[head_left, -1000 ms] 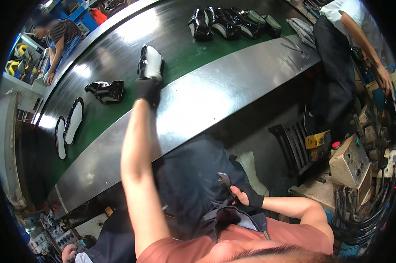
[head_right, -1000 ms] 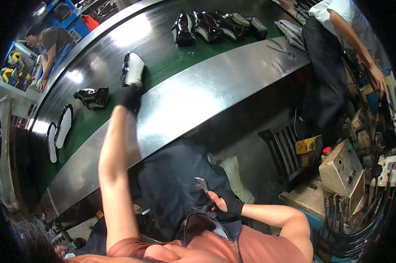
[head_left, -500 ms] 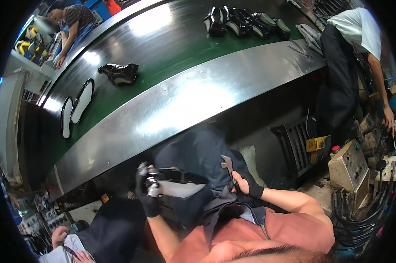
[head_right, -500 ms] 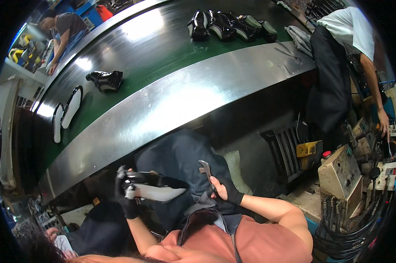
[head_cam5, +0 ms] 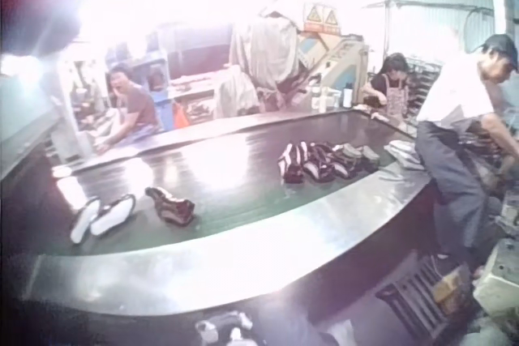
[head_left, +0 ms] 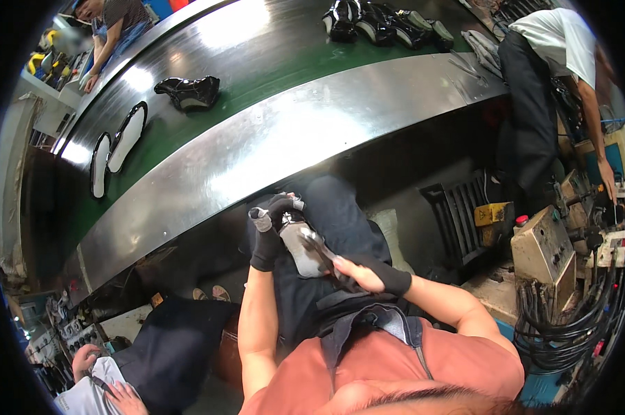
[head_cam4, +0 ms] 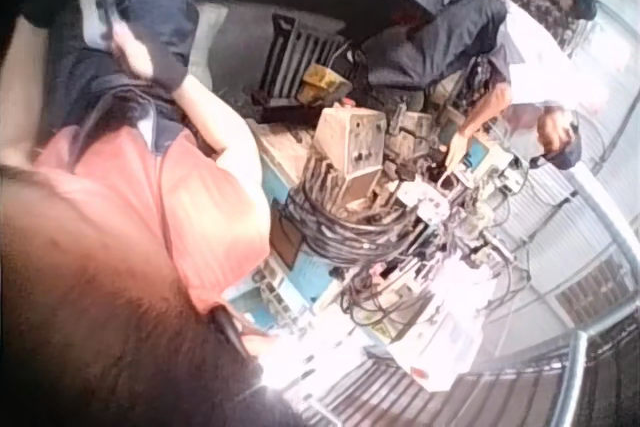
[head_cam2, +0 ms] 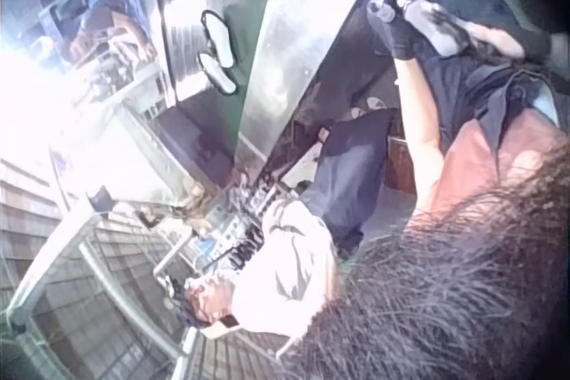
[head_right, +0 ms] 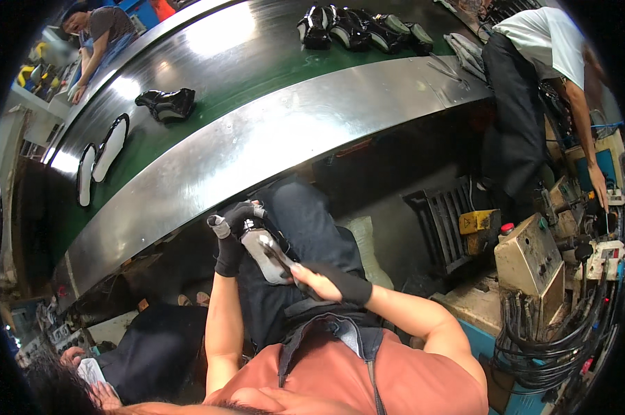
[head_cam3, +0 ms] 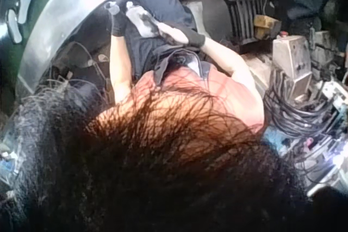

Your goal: The person uses a metal scraper tool to trim and smooth the white soles of black shoes on a factory assembly line. They repeatedly pick up shoes from a conveyor belt, hold them against their lap, and scrape the sole surface before placing them back on the belt.

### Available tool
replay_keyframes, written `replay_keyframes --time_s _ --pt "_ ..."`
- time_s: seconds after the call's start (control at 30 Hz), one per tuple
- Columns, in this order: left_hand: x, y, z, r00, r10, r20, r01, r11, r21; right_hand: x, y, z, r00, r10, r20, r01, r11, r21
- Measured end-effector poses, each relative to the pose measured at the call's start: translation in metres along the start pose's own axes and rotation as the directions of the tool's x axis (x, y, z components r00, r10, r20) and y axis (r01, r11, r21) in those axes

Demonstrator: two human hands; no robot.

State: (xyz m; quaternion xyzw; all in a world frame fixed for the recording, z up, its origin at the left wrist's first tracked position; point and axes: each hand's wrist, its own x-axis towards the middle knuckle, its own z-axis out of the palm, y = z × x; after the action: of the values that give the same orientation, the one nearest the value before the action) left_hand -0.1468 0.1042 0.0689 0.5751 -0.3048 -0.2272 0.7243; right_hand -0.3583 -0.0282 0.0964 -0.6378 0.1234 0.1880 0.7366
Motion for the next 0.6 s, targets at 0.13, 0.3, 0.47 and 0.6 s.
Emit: replay_keyframes --time_s 0.13,0.3,0.47,0.6 --pt "0.0 0.006 0.008 0.999 -0.017 0.049 0.007 0.982 0.189 0.027 -0.023 -0.011 0.976 0.149 0.157 -0.201 0.893 0.403" --pt "-0.009 0.006 0.005 0.999 0.009 -0.043 0.0 0.978 0.21 0.019 -0.063 -0.009 0.939 0.327 0.109 -0.338 0.935 0.11" --pt "-0.004 -0.006 0.007 0.995 -0.037 -0.091 0.058 0.969 0.241 0.051 0.03 0.028 0.881 -0.369 -0.296 0.231 0.882 -0.412" --pt "-0.003 0.01 0.006 0.996 0.018 -0.085 -0.008 0.993 0.115 0.046 0.007 0.016 0.948 -0.267 -0.174 0.208 0.931 -0.301"
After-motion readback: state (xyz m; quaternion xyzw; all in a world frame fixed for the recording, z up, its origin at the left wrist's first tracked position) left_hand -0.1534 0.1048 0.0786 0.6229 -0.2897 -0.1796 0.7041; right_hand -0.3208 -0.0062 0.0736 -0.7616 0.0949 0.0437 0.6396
